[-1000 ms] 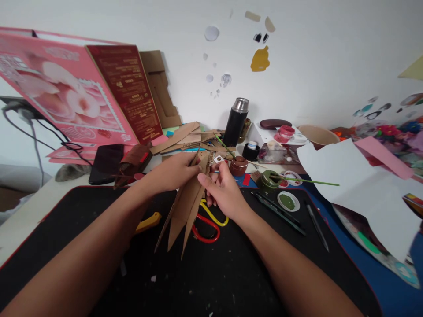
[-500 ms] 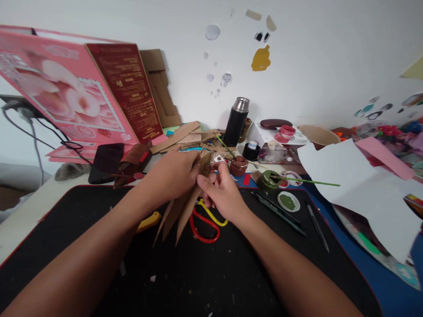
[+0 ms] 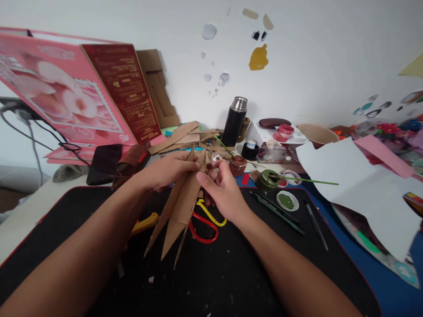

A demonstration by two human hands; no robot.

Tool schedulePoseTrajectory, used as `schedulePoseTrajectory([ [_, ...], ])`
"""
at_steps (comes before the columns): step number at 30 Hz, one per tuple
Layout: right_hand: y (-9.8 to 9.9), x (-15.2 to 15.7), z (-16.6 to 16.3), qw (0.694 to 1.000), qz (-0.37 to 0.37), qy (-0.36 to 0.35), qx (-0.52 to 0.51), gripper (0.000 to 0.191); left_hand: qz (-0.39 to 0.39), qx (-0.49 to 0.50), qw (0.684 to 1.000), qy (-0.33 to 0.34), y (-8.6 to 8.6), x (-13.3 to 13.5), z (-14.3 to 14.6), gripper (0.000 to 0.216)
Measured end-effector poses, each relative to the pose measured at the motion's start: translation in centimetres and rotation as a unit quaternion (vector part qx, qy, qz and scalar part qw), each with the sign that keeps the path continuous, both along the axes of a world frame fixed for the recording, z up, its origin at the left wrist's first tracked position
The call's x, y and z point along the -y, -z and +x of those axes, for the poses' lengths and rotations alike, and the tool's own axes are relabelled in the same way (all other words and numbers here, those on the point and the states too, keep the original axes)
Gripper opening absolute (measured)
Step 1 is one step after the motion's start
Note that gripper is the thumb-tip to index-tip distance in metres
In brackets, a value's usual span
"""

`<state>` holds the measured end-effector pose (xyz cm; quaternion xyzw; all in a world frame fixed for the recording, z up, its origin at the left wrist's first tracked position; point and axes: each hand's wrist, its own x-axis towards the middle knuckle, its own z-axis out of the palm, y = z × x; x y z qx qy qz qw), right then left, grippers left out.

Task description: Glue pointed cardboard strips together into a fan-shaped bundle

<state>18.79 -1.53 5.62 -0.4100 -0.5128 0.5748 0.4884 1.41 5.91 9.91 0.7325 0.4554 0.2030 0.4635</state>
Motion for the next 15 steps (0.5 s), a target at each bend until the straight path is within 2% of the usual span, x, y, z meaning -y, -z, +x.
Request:
schedulePoseTrajectory([
  [5,0.5,0.0,-0.1,1.0,0.001,0.007,-0.003,0.06,-0.123,0.055,0.989,-0.057,-0.4,0.6,0.6,0.019],
  [8,0.6,-0.1,-0.2,1.0,0.0,0.008,-0.009,0.059,-0.117,0.049,0.99,-0.059,-0.5,0.7,0.7,0.015],
  [10,0.5,-0.1,-0.2,1.0,0.0,0.008,-0.013,0.059,-0.05,0.01,0.998,-0.04,-0.7,0.6,0.7,0.014],
  [12,0.4,0.0,-0.1,1.0,0.001,0.009,-0.011,0.058,0.058,-0.054,0.997,-0.025,-0.8,0.6,0.6,0.019],
  [15,0.4,0.0,-0.1,1.0,0.002,0.009,0.005,0.057,0.217,-0.16,0.963,-0.025,-0.8,1.2,0.8,0.023],
])
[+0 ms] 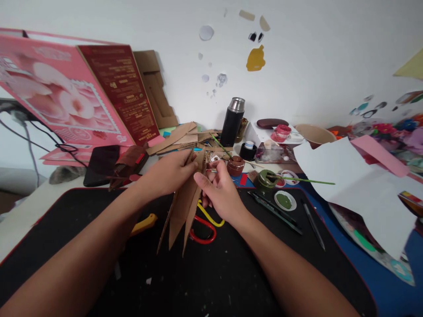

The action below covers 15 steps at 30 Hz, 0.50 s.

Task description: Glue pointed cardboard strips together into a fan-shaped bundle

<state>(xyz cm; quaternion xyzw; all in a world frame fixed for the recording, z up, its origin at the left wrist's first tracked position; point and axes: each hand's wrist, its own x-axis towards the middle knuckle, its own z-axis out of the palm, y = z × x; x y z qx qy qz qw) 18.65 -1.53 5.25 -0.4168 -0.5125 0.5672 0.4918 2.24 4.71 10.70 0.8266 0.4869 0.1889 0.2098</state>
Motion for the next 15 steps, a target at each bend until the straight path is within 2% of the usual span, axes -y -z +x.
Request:
schedulePoseTrajectory([
  [3,0.1,0.1,-0.1,1.0,0.008,-0.003,0.008,0.055,0.093,-0.084,0.992,0.0,0.1,0.8,0.3,0.02],
  [6,0.1,0.1,-0.2,1.0,0.014,-0.005,0.003,0.054,0.106,-0.102,0.989,-0.002,0.0,1.3,0.5,0.019],
  [9,0.0,0.1,-0.2,1.0,0.006,-0.003,-0.006,0.057,0.056,-0.053,0.997,-0.012,0.0,0.9,0.3,0.022],
  [13,-0.2,0.0,-0.1,1.0,0.002,0.0,-0.03,0.06,-0.044,0.037,0.998,0.009,0.5,-0.4,-0.4,0.025],
  [15,-0.1,0.0,-0.1,0.999,0.0,0.002,-0.037,0.062,-0.069,0.071,0.995,0.016,0.9,-0.8,-0.6,0.025],
])
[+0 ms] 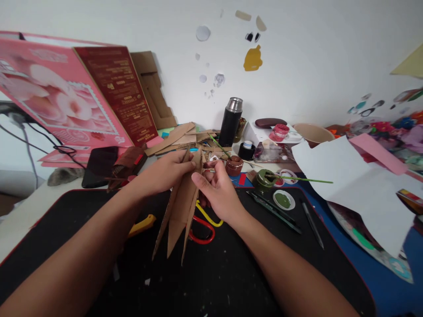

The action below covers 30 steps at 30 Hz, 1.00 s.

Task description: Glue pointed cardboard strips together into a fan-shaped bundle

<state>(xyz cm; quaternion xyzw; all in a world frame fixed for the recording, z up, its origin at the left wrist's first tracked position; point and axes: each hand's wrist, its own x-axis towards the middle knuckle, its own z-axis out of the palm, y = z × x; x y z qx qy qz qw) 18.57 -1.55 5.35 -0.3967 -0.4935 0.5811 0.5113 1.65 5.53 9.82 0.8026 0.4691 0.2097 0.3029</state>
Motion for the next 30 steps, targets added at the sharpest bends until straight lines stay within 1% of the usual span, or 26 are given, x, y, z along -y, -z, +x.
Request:
schedulePoseTrajectory([
  [3,0.1,0.0,0.0,1.0,-0.003,0.001,0.012,0.062,0.015,-0.013,1.0,-0.009,0.1,0.1,0.2,0.024],
  [7,0.1,0.1,0.0,1.0,-0.005,0.0,0.03,0.06,0.058,-0.04,0.997,-0.029,-0.6,1.0,1.0,0.024],
  [12,0.0,0.0,0.2,0.999,-0.006,0.0,0.047,0.059,0.076,-0.062,0.994,-0.041,-0.9,1.5,1.4,0.022],
  [18,-0.2,0.1,0.3,0.999,-0.001,0.009,0.043,0.057,0.09,-0.083,0.991,-0.045,-1.1,1.7,1.5,0.024],
  [25,0.0,0.1,0.2,0.999,0.007,0.01,0.031,0.056,0.145,-0.153,0.975,-0.066,-1.4,2.4,1.8,0.016],
  [30,0.2,0.6,-0.6,1.0,0.007,-0.007,0.018,0.06,0.174,-0.207,0.959,-0.088,-1.5,2.4,1.5,0.022],
])
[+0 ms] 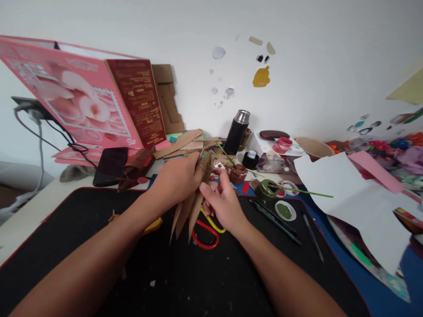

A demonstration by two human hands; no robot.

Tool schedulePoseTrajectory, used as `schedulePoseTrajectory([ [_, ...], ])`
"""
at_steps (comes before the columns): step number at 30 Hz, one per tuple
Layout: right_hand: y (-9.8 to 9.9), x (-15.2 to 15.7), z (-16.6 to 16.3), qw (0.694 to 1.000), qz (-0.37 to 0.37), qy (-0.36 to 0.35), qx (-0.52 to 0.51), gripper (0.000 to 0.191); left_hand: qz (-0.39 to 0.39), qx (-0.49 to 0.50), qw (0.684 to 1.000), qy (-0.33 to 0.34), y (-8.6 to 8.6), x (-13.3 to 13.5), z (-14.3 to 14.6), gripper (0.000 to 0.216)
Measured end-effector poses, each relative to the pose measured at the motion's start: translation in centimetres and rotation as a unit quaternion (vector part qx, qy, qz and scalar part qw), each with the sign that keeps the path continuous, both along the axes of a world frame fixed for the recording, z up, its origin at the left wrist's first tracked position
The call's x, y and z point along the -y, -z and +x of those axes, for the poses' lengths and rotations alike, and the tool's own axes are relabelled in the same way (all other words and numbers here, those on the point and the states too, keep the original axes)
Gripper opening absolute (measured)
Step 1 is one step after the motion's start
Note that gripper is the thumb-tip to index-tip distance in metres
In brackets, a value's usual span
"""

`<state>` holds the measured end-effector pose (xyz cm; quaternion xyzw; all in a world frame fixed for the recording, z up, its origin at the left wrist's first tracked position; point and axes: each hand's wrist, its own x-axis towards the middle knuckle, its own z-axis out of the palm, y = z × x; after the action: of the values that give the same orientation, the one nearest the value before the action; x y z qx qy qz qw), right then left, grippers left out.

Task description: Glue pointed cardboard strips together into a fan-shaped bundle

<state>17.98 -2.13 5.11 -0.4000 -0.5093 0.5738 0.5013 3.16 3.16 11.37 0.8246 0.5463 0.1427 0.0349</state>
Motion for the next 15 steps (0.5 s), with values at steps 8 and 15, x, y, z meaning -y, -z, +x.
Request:
schedulePoseTrajectory([
  [8,0.26,0.05,-0.2,1.0,-0.007,-0.011,-0.017,0.06,-0.013,-0.014,1.0,-0.003,-0.35,-0.08,-0.25,0.028],
  [15,-0.37,0.27,-0.05,0.999,-0.029,-0.02,-0.035,0.067,-0.011,0.051,0.999,0.014,-0.61,-0.46,-0.87,0.021],
])
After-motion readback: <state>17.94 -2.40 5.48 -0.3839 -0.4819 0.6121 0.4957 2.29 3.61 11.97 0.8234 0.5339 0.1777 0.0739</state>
